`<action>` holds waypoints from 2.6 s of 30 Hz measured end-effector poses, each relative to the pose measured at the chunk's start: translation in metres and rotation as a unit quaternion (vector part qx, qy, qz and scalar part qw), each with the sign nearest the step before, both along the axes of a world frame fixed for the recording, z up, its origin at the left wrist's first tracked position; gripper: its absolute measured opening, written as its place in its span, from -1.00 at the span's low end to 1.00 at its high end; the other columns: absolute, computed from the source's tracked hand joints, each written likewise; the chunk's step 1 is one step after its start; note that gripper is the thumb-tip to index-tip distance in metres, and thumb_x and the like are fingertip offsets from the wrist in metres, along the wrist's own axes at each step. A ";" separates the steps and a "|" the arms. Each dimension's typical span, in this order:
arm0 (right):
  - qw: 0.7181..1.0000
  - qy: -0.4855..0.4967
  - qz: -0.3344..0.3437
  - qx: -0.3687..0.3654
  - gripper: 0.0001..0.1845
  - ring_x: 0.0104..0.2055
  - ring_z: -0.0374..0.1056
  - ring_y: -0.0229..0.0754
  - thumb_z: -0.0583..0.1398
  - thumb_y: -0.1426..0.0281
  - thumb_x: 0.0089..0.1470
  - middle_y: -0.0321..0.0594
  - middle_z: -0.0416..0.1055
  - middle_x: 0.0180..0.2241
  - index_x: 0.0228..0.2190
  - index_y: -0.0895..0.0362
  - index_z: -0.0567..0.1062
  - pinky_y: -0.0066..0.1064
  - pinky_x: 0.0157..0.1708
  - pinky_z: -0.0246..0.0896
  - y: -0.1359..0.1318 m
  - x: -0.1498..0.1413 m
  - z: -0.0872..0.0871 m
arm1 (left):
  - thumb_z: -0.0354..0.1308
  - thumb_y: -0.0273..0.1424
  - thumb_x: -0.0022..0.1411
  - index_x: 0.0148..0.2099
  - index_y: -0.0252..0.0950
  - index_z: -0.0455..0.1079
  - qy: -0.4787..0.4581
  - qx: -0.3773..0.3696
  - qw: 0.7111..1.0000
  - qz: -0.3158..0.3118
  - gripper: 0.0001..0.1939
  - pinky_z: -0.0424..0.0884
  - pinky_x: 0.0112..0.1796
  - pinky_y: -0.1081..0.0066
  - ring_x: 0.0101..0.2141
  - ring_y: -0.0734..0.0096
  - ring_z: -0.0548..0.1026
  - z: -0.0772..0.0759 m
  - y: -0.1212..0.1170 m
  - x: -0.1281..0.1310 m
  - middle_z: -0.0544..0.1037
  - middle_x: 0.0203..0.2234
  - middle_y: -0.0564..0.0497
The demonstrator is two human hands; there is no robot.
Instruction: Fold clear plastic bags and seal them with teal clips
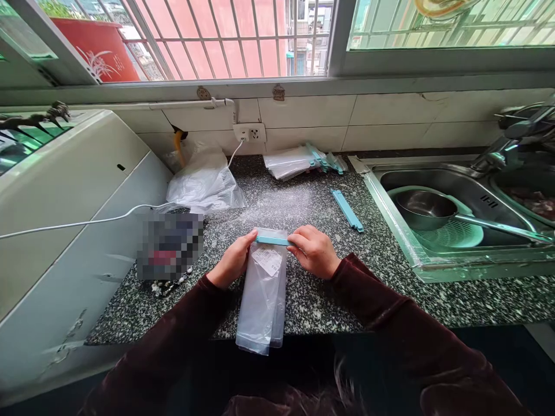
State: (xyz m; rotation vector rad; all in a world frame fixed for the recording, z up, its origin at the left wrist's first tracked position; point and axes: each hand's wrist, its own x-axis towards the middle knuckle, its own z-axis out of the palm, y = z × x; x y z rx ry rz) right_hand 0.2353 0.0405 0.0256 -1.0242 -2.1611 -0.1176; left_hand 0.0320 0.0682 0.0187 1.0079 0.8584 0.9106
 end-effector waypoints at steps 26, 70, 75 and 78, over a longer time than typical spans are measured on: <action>0.997 0.048 0.025 0.048 -0.92 -0.35 0.25 -0.18 0.15 0.49 0.06 -0.15 0.38 -0.41 -0.33 0.15 0.42 -0.34 -0.37 0.26 -0.001 -0.004 0.001 | 0.14 -0.03 0.06 -0.45 -0.37 0.37 -0.013 0.019 0.999 0.029 -0.56 0.22 -0.42 0.48 -0.52 0.52 0.29 -0.006 -0.005 0.002 0.43 -0.56 0.08; 0.948 0.319 -0.020 -0.017 -0.84 -0.28 0.31 -0.20 0.01 0.28 0.19 -0.22 0.34 -0.33 -0.26 0.07 0.32 -0.24 -0.25 0.27 0.000 0.006 -0.001 | 0.23 -0.01 -0.09 -0.45 -0.38 0.42 0.000 0.019 0.996 0.085 -0.54 0.30 -0.36 0.44 -0.49 0.44 0.37 -0.001 0.003 0.001 0.49 -0.56 0.04; 0.946 0.320 -0.045 -0.005 -0.81 -0.25 0.31 -0.16 0.01 0.24 0.19 -0.19 0.35 -0.33 -0.27 0.06 0.32 -0.20 -0.22 0.26 0.001 0.011 0.001 | 0.23 -0.06 -0.08 -0.44 -0.36 0.43 -0.019 0.003 0.995 0.095 -0.59 0.33 -0.33 0.43 -0.43 0.38 0.43 0.003 0.003 0.000 0.49 -0.57 0.05; 0.943 0.329 -0.053 0.002 -0.80 -0.26 0.33 -0.15 0.00 0.23 0.20 -0.18 0.38 -0.32 -0.27 0.07 0.32 -0.21 -0.26 0.28 0.002 0.014 0.002 | 0.22 -0.08 -0.08 -0.43 -0.36 0.43 -0.027 -0.012 0.994 0.104 -0.60 0.34 -0.33 0.42 -0.43 0.35 0.45 0.004 0.004 -0.001 0.48 -0.58 0.05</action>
